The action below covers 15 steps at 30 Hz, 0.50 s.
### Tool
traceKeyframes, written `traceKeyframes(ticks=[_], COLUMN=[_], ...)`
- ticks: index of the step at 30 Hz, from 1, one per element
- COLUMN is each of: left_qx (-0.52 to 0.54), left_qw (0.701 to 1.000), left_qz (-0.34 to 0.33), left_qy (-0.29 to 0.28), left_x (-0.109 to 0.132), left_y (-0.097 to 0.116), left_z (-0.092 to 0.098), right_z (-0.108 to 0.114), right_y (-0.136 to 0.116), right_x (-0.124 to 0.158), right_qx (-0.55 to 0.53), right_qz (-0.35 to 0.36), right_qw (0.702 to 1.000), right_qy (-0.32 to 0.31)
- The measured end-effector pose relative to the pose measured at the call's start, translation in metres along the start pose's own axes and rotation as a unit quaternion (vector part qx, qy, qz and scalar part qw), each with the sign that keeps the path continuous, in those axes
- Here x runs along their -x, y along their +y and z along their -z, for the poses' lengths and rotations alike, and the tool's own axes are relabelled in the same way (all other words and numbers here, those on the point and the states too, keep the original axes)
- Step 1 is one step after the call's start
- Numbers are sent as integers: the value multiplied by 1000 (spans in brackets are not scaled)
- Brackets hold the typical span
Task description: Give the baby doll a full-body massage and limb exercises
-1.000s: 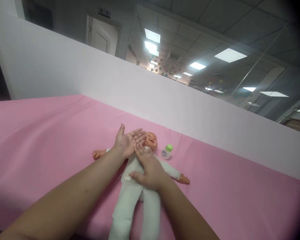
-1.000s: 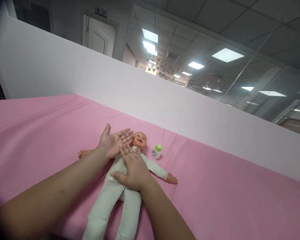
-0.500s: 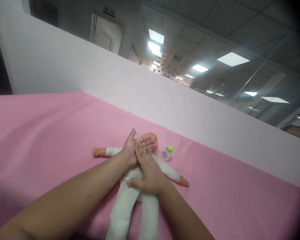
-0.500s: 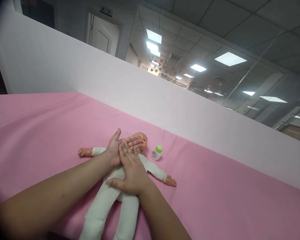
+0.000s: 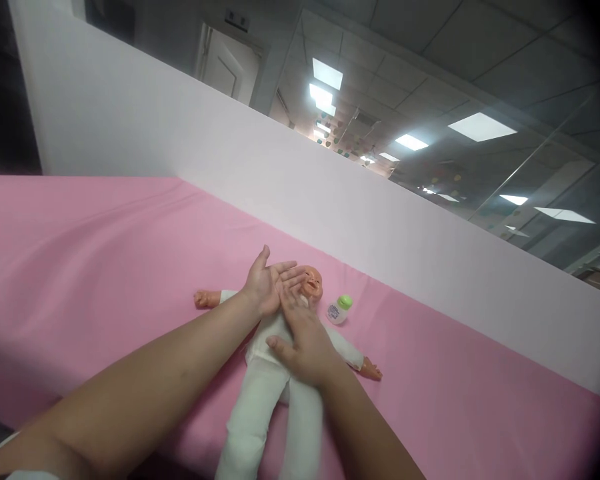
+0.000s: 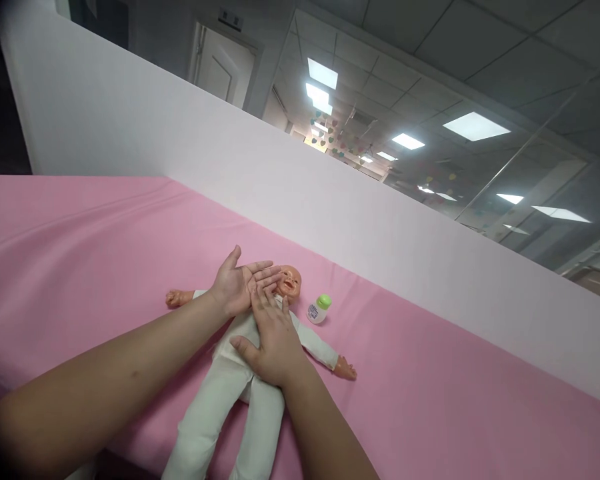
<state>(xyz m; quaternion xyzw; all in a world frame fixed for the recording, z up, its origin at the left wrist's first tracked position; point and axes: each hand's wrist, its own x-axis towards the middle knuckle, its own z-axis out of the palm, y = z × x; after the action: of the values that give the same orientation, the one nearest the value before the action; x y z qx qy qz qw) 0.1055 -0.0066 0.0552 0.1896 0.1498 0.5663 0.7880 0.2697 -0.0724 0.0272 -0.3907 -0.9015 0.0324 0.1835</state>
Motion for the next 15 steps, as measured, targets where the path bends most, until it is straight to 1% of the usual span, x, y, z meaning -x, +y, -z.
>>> traceKeyframes(ticks=[4, 6, 8, 11, 15], left_qx=[-4, -3, -2, -4, -29], left_qw=[1000, 1000, 1000, 998, 996], left_qz=[-15, -9, 17, 59, 86], left_qy=[10, 11, 3, -14, -26], left_x=[-5, -4, 0, 6, 10], left_y=[0, -4, -10, -23, -45], left_z=[7, 5, 0, -7, -10], right_z=[8, 11, 12, 9, 2], right_y=[-8, -12, -14, -14, -9], right_x=[4, 5, 5, 5, 3], right_qx=[-42, -60, -69, -53, -13], right_qz=[43, 68, 77, 60, 0], right_qw=[998, 995, 994, 997, 999], right_qy=[-33, -36, -33, -3, 43])
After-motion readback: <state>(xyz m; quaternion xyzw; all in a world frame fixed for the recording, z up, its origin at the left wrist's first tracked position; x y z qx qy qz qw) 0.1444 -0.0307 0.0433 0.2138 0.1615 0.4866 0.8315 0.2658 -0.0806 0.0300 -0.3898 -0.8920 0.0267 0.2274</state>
